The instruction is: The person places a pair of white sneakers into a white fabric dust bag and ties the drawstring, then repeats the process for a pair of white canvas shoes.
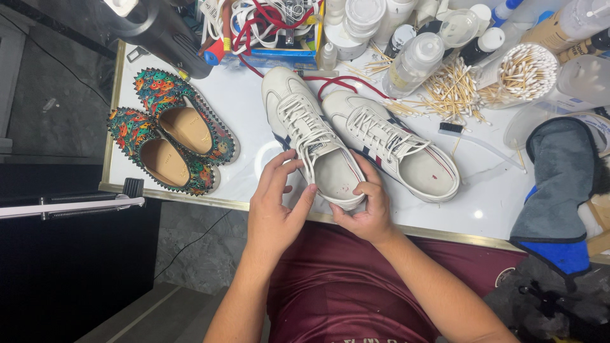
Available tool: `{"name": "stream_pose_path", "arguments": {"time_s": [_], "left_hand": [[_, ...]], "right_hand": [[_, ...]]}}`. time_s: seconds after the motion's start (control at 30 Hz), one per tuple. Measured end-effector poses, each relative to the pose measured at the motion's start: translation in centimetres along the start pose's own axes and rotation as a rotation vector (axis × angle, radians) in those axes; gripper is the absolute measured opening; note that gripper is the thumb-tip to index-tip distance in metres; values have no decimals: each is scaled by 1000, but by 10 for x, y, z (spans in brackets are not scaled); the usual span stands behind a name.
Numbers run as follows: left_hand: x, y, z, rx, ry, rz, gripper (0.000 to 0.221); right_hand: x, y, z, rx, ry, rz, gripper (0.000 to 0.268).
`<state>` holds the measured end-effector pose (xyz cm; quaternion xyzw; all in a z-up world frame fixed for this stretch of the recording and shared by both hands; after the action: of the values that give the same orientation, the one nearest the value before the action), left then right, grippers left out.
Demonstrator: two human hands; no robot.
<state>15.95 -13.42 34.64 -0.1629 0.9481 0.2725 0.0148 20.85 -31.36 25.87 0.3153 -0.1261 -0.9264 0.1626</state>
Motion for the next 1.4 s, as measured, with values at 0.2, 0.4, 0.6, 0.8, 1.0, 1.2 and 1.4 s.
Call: {"name": "stream_pose_path", "arguments": {"time_s": [0.2,0.4,0.6,0.8,1.0,1.2,1.4], "left_hand": [[1,-3,7,-16,76,-40,30],[-3,-7,3,-2,56,-52,31],[-4,-9,0,-24,25,-44,33],[1,-4,2,-21,37,-65,26],[-2,-10,7,-92,76,-42,22],[-9,-13,5,-159,185,8,28],[-9,-9,2,-143,128,-19,26]], "right_hand": [[0,0,0,28,11,9,62],[2,0,-2,48,-17,-12,62],[0,-1,-2,42,-6,2,60],[0,-2,0,61,-13,-5,60],[1,-2,-1,79,-26,9,61],[0,-1,0,51,-18,7,60],[-3,-1,2,42,-28,6,61]]}}
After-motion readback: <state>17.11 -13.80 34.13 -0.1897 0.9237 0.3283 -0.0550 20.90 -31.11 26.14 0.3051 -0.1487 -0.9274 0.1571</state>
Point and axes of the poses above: each hand's wrist, its own x-axis away from the middle knuckle, its own y-axis out of the back of the hand, z = x × y, the point moved 5 cm from there along -x, towards the middle knuckle, and after that the axes turned 1 degree about -y, right-handed, at the moved point
